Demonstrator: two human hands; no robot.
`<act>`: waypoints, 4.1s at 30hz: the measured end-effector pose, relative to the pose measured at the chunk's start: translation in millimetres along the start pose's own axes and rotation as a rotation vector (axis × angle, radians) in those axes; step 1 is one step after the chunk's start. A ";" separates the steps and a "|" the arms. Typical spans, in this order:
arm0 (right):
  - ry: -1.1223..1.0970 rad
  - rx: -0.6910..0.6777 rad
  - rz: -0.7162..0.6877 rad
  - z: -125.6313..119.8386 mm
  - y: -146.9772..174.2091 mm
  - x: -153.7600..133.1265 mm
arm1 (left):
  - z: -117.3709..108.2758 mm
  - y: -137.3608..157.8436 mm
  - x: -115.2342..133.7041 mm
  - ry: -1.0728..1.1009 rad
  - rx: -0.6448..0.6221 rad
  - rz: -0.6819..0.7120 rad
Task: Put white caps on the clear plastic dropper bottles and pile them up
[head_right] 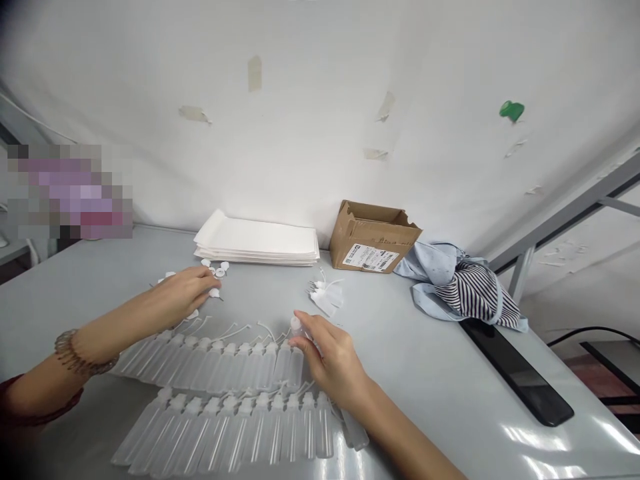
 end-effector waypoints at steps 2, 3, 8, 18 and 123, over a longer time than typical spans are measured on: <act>0.017 -0.004 -0.002 -0.3 -0.7 0.5 | 1.8 -0.5 1.3 0.019 -0.011 0.008; 0.025 -0.008 0.005 -0.3 -0.8 1.1 | 2.6 -0.8 1.9 0.029 -0.010 0.013; 0.047 -0.017 0.031 0.1 -0.5 4.6 | 5.2 -1.2 4.2 0.100 0.017 0.045; 0.037 -0.001 -0.006 -2.8 0.4 2.7 | 8.6 -3.0 0.6 0.042 0.011 0.000; -0.482 -0.199 0.417 -1.4 -2.2 -17.2 | -17.3 22.0 119.2 1.071 -0.132 -0.103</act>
Point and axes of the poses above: each hand's wrist, its own y-axis away from the middle knuckle, its own z-axis out of the palm, x = y × z, the point moved 3 cm from there along -y, towards the middle knuckle, and after that the axes turned 5 degrees about -x, right-handed, at the moved point
